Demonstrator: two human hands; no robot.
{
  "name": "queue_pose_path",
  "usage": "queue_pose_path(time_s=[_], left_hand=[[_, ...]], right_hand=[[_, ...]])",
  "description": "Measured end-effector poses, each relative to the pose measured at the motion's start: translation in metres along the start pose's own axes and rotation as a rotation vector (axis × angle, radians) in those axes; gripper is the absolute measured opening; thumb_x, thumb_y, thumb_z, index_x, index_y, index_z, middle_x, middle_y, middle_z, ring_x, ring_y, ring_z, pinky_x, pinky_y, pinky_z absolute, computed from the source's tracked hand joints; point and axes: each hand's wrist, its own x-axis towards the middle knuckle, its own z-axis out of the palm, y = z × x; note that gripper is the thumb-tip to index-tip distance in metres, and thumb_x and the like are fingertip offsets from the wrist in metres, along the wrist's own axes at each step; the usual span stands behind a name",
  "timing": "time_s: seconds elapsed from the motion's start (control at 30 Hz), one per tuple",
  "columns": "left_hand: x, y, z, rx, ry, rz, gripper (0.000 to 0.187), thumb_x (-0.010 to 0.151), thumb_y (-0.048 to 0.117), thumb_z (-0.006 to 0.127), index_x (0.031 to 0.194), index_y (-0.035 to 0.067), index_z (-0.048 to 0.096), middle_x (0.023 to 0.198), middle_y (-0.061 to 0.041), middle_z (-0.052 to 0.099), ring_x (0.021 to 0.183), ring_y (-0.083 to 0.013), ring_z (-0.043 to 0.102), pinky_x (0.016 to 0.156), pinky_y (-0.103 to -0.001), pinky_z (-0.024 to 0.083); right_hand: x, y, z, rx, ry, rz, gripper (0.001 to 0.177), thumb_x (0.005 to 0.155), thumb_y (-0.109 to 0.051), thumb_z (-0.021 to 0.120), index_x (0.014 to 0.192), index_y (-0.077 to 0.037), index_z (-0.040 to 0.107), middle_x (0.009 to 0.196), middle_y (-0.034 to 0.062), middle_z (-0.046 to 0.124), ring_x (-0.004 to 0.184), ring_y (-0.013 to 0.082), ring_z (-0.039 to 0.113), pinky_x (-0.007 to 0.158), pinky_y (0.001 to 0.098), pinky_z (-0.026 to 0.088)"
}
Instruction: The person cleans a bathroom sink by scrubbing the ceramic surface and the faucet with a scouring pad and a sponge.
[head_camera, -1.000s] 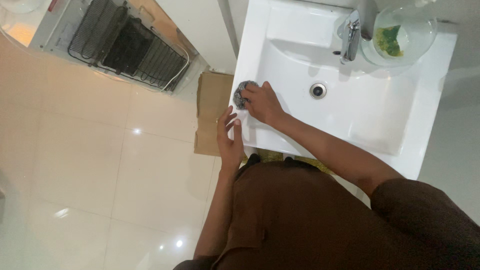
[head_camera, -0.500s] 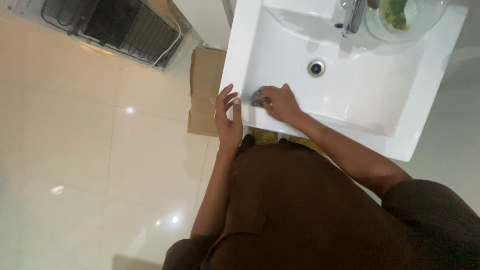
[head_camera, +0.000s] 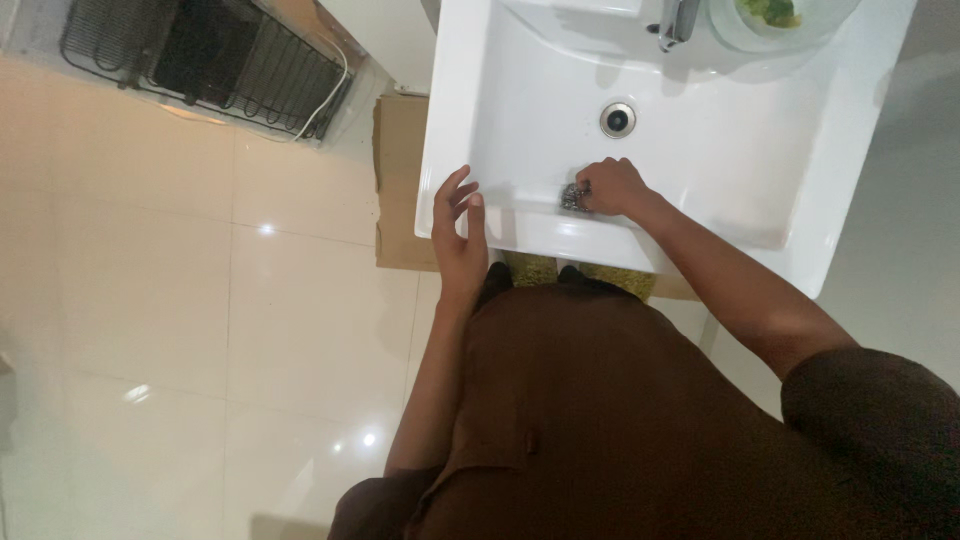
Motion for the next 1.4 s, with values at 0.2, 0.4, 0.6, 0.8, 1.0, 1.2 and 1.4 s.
queue_pose_path(time_s=[0.2, 0.4, 0.6, 0.8, 1.0, 1.2, 1.4], left_hand=[[-0.003, -0.003, 0.007, -0.02, -0.028, 0.006, 0.035, 0.112, 0.016, 0.053, 0.144, 0.004, 0.051, 0.146, -0.012, 0.057, 0.128, -0.0261, 0.062, 0.109, -0.04, 0.052], [-0.008, 0.003, 0.014, 0.019, -0.061, -0.018, 0.033, 0.112, 0.015, 0.051, 0.143, 0.005, 0.052, 0.145, -0.011, 0.058, 0.13, -0.025, 0.061, 0.109, -0.04, 0.052], [-0.008, 0.01, 0.028, 0.017, -0.121, 0.005, 0.031, 0.112, 0.015, 0.05, 0.142, 0.005, 0.053, 0.143, -0.012, 0.06, 0.128, -0.0244, 0.061, 0.11, -0.039, 0.05], [-0.007, 0.017, 0.049, 0.034, -0.152, -0.014, 0.033, 0.111, 0.016, 0.051, 0.142, 0.005, 0.052, 0.139, -0.012, 0.063, 0.126, -0.0245, 0.062, 0.108, -0.039, 0.051], [-0.014, 0.025, 0.069, 0.065, -0.189, -0.057, 0.034, 0.111, 0.018, 0.051, 0.142, 0.006, 0.051, 0.138, -0.013, 0.065, 0.127, -0.0243, 0.063, 0.108, -0.038, 0.051], [-0.022, 0.025, 0.088, 0.061, -0.189, -0.025, 0.034, 0.111, 0.019, 0.052, 0.142, 0.006, 0.052, 0.137, -0.012, 0.066, 0.126, -0.0245, 0.063, 0.108, -0.039, 0.051], [-0.03, 0.016, 0.1, 0.105, -0.16, 0.006, 0.033, 0.112, 0.017, 0.05, 0.142, 0.006, 0.051, 0.139, -0.012, 0.063, 0.127, -0.0229, 0.062, 0.109, -0.038, 0.052]], right_hand=[[-0.029, 0.037, 0.004, -0.116, -0.036, 0.12, 0.023, 0.076, -0.03, 0.076, 0.098, -0.024, 0.077, 0.098, 0.0068, 0.076, 0.095, 0.0291, 0.072, 0.083, 0.0443, 0.054], [-0.09, 0.086, -0.011, -0.169, -0.103, 0.286, 0.018, 0.079, -0.029, 0.076, 0.096, -0.025, 0.077, 0.092, 0.0048, 0.077, 0.091, 0.0241, 0.074, 0.087, 0.0407, 0.051], [-0.143, 0.088, -0.03, -0.34, -0.054, 0.328, 0.015, 0.083, -0.019, 0.071, 0.095, -0.025, 0.077, 0.092, 0.0009, 0.075, 0.089, 0.0202, 0.071, 0.092, 0.0421, 0.043], [-0.178, 0.097, -0.054, -0.321, 0.012, 0.406, 0.018, 0.09, -0.014, 0.067, 0.099, -0.026, 0.078, 0.099, 0.0001, 0.074, 0.092, 0.0209, 0.069, 0.094, 0.0423, 0.04], [-0.198, 0.107, -0.061, -0.267, 0.22, 0.368, 0.023, 0.085, -0.015, 0.072, 0.105, -0.023, 0.077, 0.111, -0.0039, 0.072, 0.094, 0.0211, 0.064, 0.091, 0.041, 0.04], [-0.194, 0.112, -0.066, -0.273, 0.231, 0.361, 0.02, 0.084, -0.016, 0.073, 0.103, -0.022, 0.077, 0.11, -0.0029, 0.072, 0.097, 0.0218, 0.062, 0.091, 0.0405, 0.039], [-0.184, 0.128, -0.06, -0.25, 0.326, 0.281, 0.017, 0.084, -0.011, 0.072, 0.097, -0.02, 0.078, 0.105, 0.0003, 0.073, 0.097, 0.0228, 0.061, 0.092, 0.0399, 0.038]])
